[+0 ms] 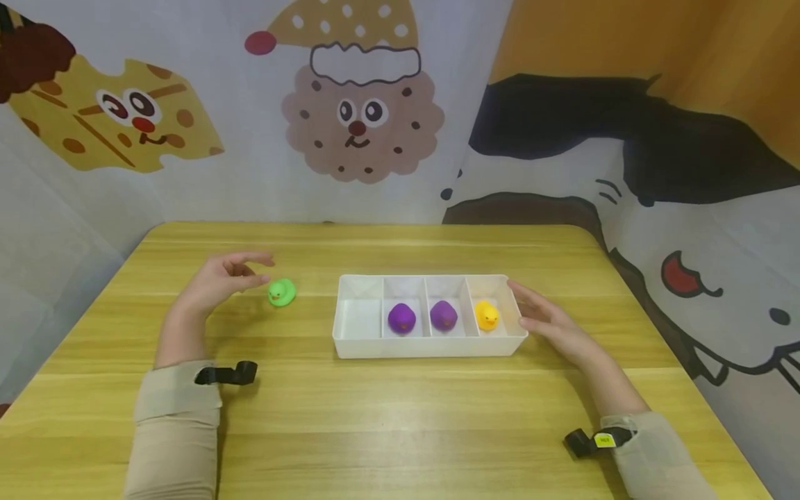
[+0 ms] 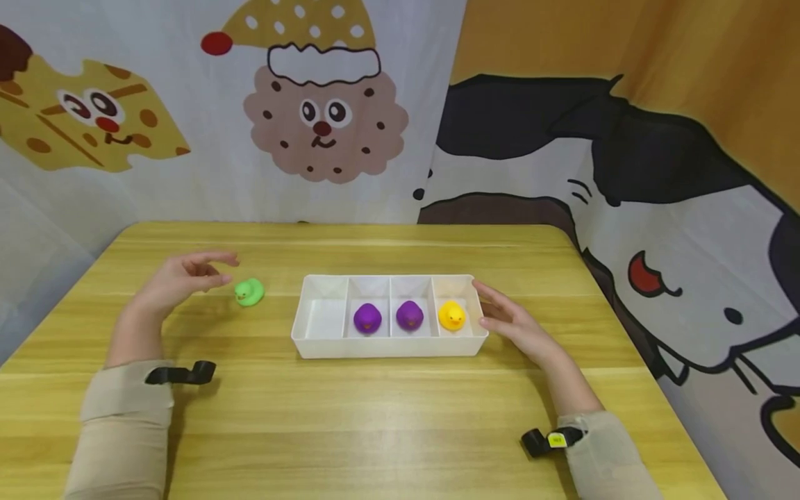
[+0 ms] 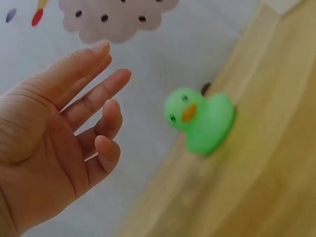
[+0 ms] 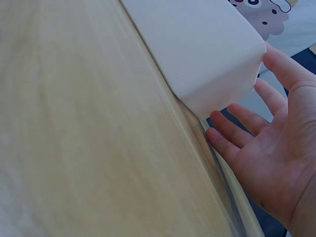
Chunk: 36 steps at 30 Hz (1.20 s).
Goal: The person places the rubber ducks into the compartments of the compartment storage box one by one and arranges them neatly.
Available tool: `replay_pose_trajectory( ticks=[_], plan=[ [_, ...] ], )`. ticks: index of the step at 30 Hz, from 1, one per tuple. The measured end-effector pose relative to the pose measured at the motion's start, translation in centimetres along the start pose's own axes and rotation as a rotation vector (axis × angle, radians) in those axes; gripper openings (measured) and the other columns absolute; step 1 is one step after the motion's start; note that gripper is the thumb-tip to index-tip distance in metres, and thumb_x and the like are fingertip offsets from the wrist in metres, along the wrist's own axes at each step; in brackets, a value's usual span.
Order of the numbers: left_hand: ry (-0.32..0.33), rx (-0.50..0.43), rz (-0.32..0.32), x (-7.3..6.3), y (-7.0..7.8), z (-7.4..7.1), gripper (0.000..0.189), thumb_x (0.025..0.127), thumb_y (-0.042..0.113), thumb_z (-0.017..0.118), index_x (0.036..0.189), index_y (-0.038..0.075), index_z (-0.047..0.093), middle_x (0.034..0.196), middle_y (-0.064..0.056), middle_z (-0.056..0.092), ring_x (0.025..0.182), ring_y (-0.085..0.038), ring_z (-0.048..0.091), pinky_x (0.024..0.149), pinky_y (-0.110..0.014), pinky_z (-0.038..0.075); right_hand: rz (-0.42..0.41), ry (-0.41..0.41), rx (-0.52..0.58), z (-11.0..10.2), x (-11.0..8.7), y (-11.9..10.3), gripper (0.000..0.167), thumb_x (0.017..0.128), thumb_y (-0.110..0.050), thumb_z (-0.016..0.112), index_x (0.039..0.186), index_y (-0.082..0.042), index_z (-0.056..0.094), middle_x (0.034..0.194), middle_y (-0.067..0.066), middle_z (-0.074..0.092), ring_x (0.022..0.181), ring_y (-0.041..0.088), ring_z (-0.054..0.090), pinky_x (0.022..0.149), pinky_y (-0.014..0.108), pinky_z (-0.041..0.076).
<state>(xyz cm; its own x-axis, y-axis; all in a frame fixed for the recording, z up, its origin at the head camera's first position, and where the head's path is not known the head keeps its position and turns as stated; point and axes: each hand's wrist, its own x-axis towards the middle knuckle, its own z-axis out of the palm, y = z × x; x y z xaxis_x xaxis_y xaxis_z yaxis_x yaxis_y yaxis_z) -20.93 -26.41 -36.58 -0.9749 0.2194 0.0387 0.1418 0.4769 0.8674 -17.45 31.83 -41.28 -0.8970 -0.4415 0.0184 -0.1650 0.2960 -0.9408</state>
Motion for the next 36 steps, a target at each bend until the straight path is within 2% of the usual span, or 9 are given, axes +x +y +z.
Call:
replay_pose_trajectory(
  ticks=[4,6,10,15,21,30,36],
  plan=[
    [-0.043,-0.007,-0.035,-0.1,-1.1,-0.1,0.046,0.091,0.027,0.068,0.132,0.009,0.058,0.126,-0.009,0.056,0.095,-0.021,0.055,0.083,-0.038,0.042,0.011,0.006,0.002,0.0,0.0,0.0,0.064,0.096,-0.008,0.052,0.153,-0.017,0.024,0.156,0.015,0.019,0.135,0.044,0.026,0.103,0.067,0.016],
    [-0.056,-0.007,-0.053,-0.1,-1.5,0.0,0.047,0.091,0.027,0.068,0.132,0.006,0.057,0.123,-0.013,0.056,0.097,-0.025,0.056,0.084,-0.039,0.044,0.015,0.01,0.006,0.0,0.0,-0.1,0.064,0.096,-0.008,0.052,0.153,-0.018,0.024,0.156,0.014,0.019,0.136,0.043,0.026,0.104,0.067,0.016],
    [-0.073,-0.011,-0.08,0.0,-2.3,0.2,0.049,0.09,0.028,0.069,0.131,0.004,0.056,0.111,-0.018,0.058,0.094,-0.031,0.056,0.076,-0.038,0.049,0.018,0.017,0.016,0.0,-0.1,-0.2,0.064,0.096,-0.009,0.053,0.153,-0.019,0.025,0.156,0.013,0.019,0.136,0.042,0.025,0.104,0.066,0.015],
    [-0.11,-0.054,-0.093,0.2,-3.2,0.5,0.046,0.091,0.025,0.068,0.13,0.005,0.056,0.103,-0.02,0.058,0.084,-0.028,0.056,0.064,-0.034,0.05,0.016,0.017,0.015,0.1,-0.1,-0.3,0.064,0.096,-0.009,0.053,0.153,-0.02,0.025,0.156,0.013,0.019,0.135,0.042,0.027,0.104,0.066,0.016],
    [-0.144,-0.044,-0.09,0.5,-4.0,0.7,0.044,0.091,0.026,0.068,0.13,0.008,0.058,0.113,-0.016,0.057,0.086,-0.025,0.056,0.064,-0.032,0.048,0.016,0.018,0.015,0.0,0.0,-0.2,0.063,0.096,-0.009,0.053,0.153,-0.019,0.026,0.156,0.012,0.02,0.136,0.042,0.026,0.104,0.067,0.015],
    [-0.143,0.003,-0.078,0.6,-4.5,0.9,0.047,0.091,0.031,0.068,0.131,0.009,0.058,0.126,-0.013,0.054,0.096,-0.024,0.055,0.069,-0.034,0.048,0.022,0.015,0.009,0.0,0.0,-0.2,0.063,0.096,-0.011,0.053,0.153,-0.021,0.025,0.157,0.011,0.019,0.135,0.042,0.027,0.103,0.067,0.016],
    [-0.134,-0.016,-0.087,0.6,-4.4,1.0,0.047,0.091,0.029,0.068,0.131,0.008,0.058,0.124,-0.014,0.054,0.094,-0.024,0.053,0.068,-0.033,0.047,0.018,0.017,0.012,0.1,0.0,-0.3,0.064,0.096,-0.01,0.053,0.153,-0.02,0.026,0.157,0.011,0.019,0.135,0.041,0.028,0.104,0.067,0.016]
  ],
)
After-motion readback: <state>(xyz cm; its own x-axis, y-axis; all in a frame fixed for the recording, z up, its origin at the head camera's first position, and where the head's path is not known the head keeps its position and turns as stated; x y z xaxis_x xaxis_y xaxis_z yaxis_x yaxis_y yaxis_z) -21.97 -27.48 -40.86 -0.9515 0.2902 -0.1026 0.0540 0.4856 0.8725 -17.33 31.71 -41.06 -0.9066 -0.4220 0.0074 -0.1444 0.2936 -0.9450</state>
